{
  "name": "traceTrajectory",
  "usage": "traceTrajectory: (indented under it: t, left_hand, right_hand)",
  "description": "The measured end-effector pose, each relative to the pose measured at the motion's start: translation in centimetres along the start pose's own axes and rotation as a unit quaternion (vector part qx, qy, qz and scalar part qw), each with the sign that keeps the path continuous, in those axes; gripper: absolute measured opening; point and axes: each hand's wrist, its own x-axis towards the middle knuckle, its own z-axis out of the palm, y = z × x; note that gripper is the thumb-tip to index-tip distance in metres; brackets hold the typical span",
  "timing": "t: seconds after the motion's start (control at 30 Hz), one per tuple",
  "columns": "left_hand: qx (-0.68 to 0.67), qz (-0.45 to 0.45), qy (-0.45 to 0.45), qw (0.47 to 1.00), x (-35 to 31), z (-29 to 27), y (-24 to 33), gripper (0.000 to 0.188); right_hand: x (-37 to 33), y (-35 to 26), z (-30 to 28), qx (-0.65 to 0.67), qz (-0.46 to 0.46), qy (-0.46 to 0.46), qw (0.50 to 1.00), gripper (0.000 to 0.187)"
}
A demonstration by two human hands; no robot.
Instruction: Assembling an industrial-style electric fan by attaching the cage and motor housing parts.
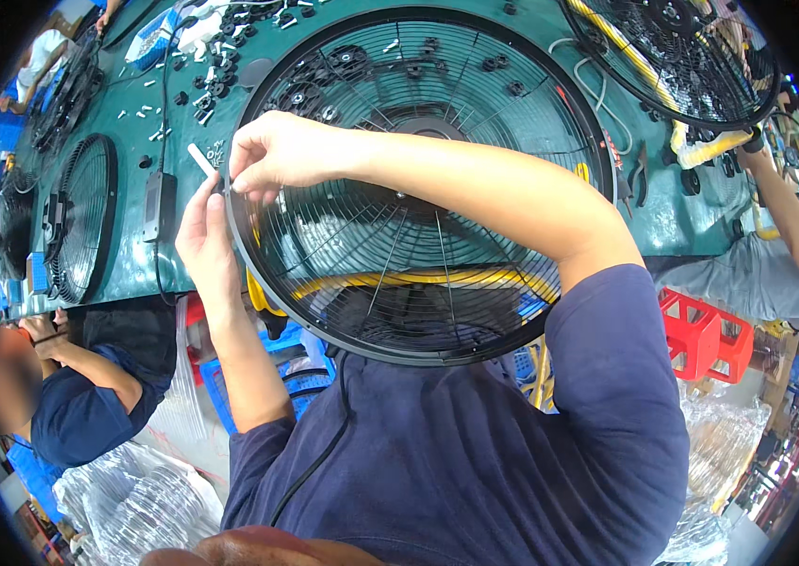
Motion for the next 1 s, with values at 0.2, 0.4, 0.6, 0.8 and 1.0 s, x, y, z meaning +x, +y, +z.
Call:
traceTrajectory:
  t: [0.2, 0.4, 0.6, 0.8, 1.0]
  left_hand:
    - [-0.019, -0.055, -0.024, 0.998, 0.5, -0.5, -0.2, 0.032]
    - [0.022, -0.078, -0.034, 0.996, 1.2, -0.6, -0.2, 0.037]
    - [0.051, 0.004, -0.01, 0.999, 1.3, 0.1, -0.1, 0.035]
    - [0.04, -0.041, -0.036, 0.998, 1.8, -0.8, 0.4, 0.033]
    - [0.059, -0.046, -0.046, 0.996, 2.1, -0.8, -0.2, 0.033]
  right_hand:
    - [-0.2, -1.0, 0.0, -0.064, -0.032, 0.002, 0.997, 0.015]
    - [0.1, -0.5, -0.2, -0.319, -0.125, 0.001, 0.939, 0.028]
    - [0.7, 0.4, -0.1, -0.483, -0.268, 0.036, 0.833, 0.027]
    - [0.0, -0.1, -0.1, -0.138, 0.043, -0.026, 0.989, 0.026]
    - [0.5, 0.5, 0.4, -0.441, -0.222, 0.052, 0.868, 0.029]
